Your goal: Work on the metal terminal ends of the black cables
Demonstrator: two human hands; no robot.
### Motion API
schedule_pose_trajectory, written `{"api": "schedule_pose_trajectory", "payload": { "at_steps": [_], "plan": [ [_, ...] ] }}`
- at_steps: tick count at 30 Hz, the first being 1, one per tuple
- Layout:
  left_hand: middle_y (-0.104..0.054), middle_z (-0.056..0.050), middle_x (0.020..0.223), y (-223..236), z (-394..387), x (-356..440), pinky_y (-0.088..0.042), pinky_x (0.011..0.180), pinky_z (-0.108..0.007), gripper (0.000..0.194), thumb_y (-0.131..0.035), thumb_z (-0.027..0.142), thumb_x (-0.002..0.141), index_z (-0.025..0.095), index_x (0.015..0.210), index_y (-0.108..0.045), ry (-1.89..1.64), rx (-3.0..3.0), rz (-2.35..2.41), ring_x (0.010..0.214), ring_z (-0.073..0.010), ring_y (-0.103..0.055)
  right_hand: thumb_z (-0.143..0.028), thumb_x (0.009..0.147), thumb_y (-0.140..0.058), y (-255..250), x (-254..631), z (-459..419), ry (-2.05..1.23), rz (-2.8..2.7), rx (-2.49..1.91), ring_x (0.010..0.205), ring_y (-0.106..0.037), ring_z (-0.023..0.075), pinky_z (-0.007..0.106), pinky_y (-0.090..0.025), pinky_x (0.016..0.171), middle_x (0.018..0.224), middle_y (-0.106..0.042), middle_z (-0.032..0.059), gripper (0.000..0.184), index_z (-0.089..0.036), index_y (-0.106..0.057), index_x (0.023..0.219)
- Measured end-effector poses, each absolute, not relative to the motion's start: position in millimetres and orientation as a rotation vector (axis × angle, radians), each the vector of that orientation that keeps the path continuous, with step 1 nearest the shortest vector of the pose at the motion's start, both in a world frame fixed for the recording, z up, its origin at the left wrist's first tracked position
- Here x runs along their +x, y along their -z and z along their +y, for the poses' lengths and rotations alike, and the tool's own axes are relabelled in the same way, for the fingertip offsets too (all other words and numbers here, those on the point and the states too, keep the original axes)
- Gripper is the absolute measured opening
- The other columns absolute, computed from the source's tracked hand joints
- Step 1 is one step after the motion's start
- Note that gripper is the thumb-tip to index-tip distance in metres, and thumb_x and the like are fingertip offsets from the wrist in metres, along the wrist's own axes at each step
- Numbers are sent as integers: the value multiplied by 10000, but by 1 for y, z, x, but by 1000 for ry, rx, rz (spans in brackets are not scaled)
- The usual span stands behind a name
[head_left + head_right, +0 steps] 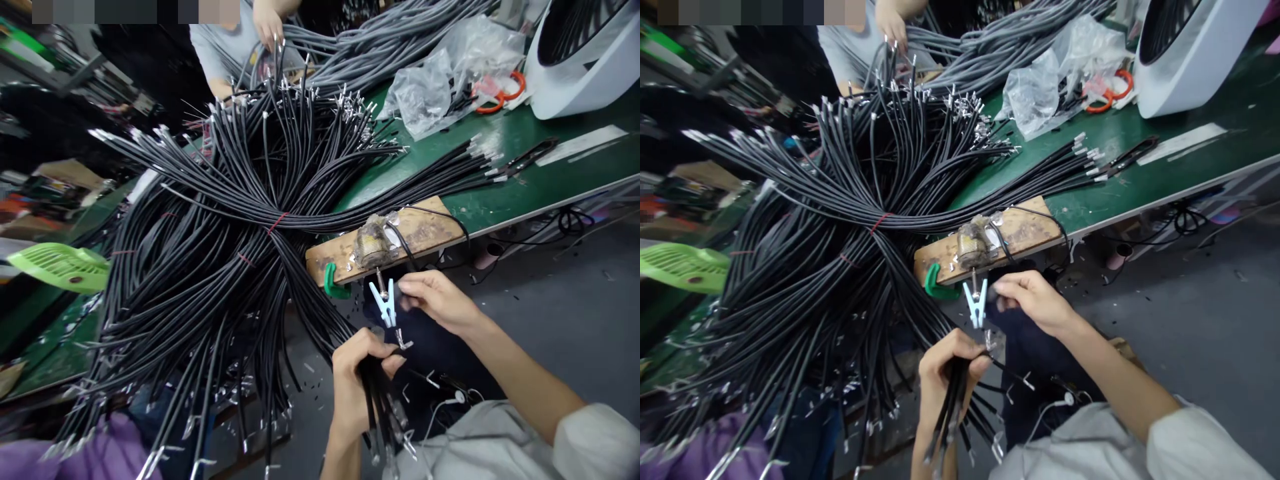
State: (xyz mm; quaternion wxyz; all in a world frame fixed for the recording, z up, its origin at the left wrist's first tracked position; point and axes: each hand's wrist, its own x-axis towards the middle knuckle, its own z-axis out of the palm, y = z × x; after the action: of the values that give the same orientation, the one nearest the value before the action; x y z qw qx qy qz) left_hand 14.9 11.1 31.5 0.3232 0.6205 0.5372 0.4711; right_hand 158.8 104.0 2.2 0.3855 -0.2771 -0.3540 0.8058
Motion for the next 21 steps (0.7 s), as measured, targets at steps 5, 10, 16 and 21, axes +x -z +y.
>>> {"api": "schedule_pose_trajectory", "payload": {
  "at_steps": [5,10,16,21],
  "plan": [
    [-598,22,635,-28,9,19,-400,562,-205,132,-745,262,759,180,704,-657,-1540,1452,1373,571,-100,-534,-554,745,-687,-7,135,100,-2253,-664,-438,641,-568,118,226,-438,590,678,-647,42,431,-123,-699,722],
    [-611,13,662,-27,14,22,-404,564,-200,89,-729,252,775,183,743,-682,-1541,1417,1447,589,-102,-543,-472,731,-743,-4,125,96,-2207,-486,-440,608,-590,119,207,-446,548,665,-662,50,356,-117,-718,709],
    [-594,-1,643,-31,18,22,-391,544,-208,99,-677,215,806,157,728,-664,-1373,1502,1487,567,-108,-527,-502,750,-717,-2,128,96,-2292,-476,-379,572,-572,107,206,-443,542,672,-665,65,412,-91,-731,783],
    [-593,-4,636,-33,16,18,-388,557,-215,121,-638,211,828,156,722,-657,-1335,1547,1479,570,-110,-529,-517,802,-654,14,137,96,-2342,-420,-393,617,-534,115,219,-417,558,715,-646,62,405,-118,-725,806]
  ]
}}
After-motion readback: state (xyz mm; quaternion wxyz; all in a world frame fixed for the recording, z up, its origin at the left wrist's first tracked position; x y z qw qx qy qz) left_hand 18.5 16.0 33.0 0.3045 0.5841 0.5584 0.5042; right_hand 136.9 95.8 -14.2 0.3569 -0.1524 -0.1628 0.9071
